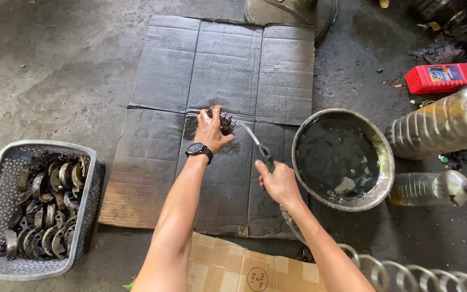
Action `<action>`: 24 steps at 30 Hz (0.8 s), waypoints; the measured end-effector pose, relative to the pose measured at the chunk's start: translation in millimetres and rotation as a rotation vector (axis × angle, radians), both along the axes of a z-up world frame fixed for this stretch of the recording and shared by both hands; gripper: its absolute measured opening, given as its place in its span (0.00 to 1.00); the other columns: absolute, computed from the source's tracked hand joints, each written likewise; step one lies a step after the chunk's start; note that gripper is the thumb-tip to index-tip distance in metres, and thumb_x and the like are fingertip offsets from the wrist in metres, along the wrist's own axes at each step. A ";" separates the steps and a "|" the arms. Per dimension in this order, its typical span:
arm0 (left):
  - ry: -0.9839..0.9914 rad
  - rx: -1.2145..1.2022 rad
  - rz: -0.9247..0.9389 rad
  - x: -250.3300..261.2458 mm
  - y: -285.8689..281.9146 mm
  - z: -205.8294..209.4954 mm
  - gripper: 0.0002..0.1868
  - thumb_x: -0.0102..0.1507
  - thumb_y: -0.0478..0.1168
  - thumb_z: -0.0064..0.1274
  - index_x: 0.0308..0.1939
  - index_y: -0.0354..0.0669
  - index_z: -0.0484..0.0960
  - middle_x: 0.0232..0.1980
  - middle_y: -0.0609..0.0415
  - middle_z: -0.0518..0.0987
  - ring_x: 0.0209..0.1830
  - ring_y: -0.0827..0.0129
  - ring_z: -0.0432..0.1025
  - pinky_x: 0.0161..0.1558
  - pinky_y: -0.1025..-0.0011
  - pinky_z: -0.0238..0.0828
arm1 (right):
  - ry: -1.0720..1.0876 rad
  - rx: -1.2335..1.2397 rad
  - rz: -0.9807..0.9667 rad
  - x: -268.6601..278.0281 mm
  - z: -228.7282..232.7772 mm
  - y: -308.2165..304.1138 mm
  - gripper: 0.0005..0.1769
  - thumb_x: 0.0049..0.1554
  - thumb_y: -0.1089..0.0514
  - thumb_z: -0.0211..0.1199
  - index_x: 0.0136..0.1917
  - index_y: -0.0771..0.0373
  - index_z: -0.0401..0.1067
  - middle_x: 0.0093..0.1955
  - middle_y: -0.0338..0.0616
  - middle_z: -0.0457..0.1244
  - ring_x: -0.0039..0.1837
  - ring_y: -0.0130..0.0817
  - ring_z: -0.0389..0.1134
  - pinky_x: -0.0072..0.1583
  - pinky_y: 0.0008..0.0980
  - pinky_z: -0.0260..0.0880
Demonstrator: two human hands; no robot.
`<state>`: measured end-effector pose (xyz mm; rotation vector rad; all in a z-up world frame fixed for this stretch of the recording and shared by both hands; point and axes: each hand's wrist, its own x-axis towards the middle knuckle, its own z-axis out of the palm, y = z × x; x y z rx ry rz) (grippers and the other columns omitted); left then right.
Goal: The person cleans a metal part by scrubbing it in a bucket of dark liquid, then sprays it with a hose nozzle. They repeat this process, scrubbing the part with a brush and rinsing it with the spray nozzle before placing it in a basket.
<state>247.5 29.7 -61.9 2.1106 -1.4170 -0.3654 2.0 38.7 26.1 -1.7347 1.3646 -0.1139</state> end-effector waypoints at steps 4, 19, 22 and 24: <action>-0.017 -0.004 -0.003 0.4 1.0 -1.1 0.53 0.45 0.47 0.74 0.69 0.45 0.59 0.59 0.29 0.63 0.62 0.34 0.61 0.61 0.47 0.66 | -0.016 -0.003 -0.004 2.8 4.6 -1.1 0.30 0.61 0.38 0.59 0.40 0.70 0.76 0.29 0.46 0.70 0.34 0.33 0.74 0.41 0.36 0.73; 0.018 0.036 -0.038 -11.5 4.1 16.7 0.52 0.45 0.46 0.73 0.68 0.49 0.59 0.61 0.32 0.62 0.65 0.36 0.60 0.59 0.47 0.69 | -0.052 0.065 -0.021 12.6 19.1 -2.1 0.29 0.62 0.39 0.59 0.39 0.71 0.75 0.28 0.47 0.69 0.32 0.33 0.74 0.37 0.37 0.73; 0.014 0.021 -0.050 -14.9 3.1 18.2 0.51 0.46 0.46 0.72 0.68 0.50 0.60 0.60 0.32 0.62 0.64 0.36 0.60 0.61 0.48 0.68 | -0.119 0.074 -0.074 10.4 15.3 -2.8 0.29 0.61 0.41 0.59 0.38 0.72 0.75 0.29 0.46 0.69 0.31 0.34 0.74 0.36 0.37 0.74; 0.003 0.005 -0.059 -17.8 1.4 18.6 0.50 0.46 0.46 0.72 0.67 0.50 0.60 0.60 0.31 0.61 0.64 0.35 0.60 0.60 0.48 0.69 | -0.131 0.096 -0.096 10.5 22.7 -3.5 0.28 0.61 0.41 0.59 0.38 0.71 0.74 0.28 0.46 0.68 0.31 0.35 0.73 0.35 0.38 0.73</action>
